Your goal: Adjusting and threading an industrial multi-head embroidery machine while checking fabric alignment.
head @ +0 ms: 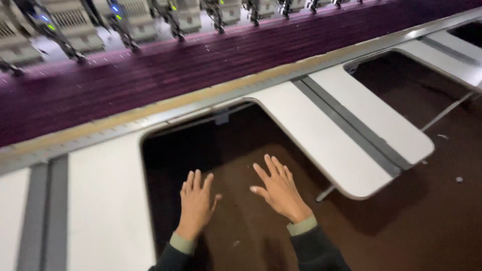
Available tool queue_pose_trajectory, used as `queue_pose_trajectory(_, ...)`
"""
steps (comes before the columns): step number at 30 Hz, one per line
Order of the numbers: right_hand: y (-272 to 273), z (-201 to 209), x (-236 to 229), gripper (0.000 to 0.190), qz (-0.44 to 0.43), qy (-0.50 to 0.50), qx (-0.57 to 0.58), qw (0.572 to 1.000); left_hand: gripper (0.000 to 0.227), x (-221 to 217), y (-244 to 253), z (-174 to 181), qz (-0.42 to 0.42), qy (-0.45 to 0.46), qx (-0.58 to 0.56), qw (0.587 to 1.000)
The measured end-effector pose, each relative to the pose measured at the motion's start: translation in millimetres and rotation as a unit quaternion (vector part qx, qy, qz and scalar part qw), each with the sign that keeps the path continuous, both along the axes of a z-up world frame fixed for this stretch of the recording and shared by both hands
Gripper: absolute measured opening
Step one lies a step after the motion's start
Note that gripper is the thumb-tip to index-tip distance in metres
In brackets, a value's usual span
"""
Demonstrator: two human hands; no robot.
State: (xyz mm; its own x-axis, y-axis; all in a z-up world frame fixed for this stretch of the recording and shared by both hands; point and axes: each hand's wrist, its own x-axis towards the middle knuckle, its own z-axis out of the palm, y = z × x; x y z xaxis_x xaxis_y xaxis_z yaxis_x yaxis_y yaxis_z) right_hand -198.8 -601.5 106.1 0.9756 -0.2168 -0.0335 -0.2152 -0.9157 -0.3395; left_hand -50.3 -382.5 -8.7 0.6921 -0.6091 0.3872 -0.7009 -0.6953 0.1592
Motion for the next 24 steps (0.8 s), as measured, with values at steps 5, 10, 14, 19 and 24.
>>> queue_pose_trajectory(5, -117.7, 18.6, -49.6, 0.070, -0.008, 0.028, -0.028, 0.999, 0.069, -63.5, -125.2, 27.3, -0.005, 0.039, -0.020, 0.999)
queue_pose_trajectory(10, -245.3, 17.3, -62.1, 0.068, -0.006, 0.023, -0.015, 1.000, 0.067, -82.5, -253.3, 32.7, -0.013, 0.045, -0.022, 0.999)
queue_pose_trajectory(14, -360.3, 0.2, -58.1, 0.065, 0.005, 0.017, -0.019, 1.000, 0.065, -76.7, -358.7, 0.0, -0.021, 0.055, -0.038, 0.998)
queue_pose_trajectory(19, -531.7, -15.5, -47.6, 0.066, 0.012, 0.042, -0.017, 0.999, 0.077, -43.7, -533.2, -73.0, 0.070, -0.004, 0.043, 0.997)
queue_pose_trajectory(24, -675.9, -23.6, -37.2, 0.066, 0.020, 0.081, -0.102, 0.991, 0.070, -69.3, -685.5, -21.4, -0.032, 0.079, -0.089, 0.992)
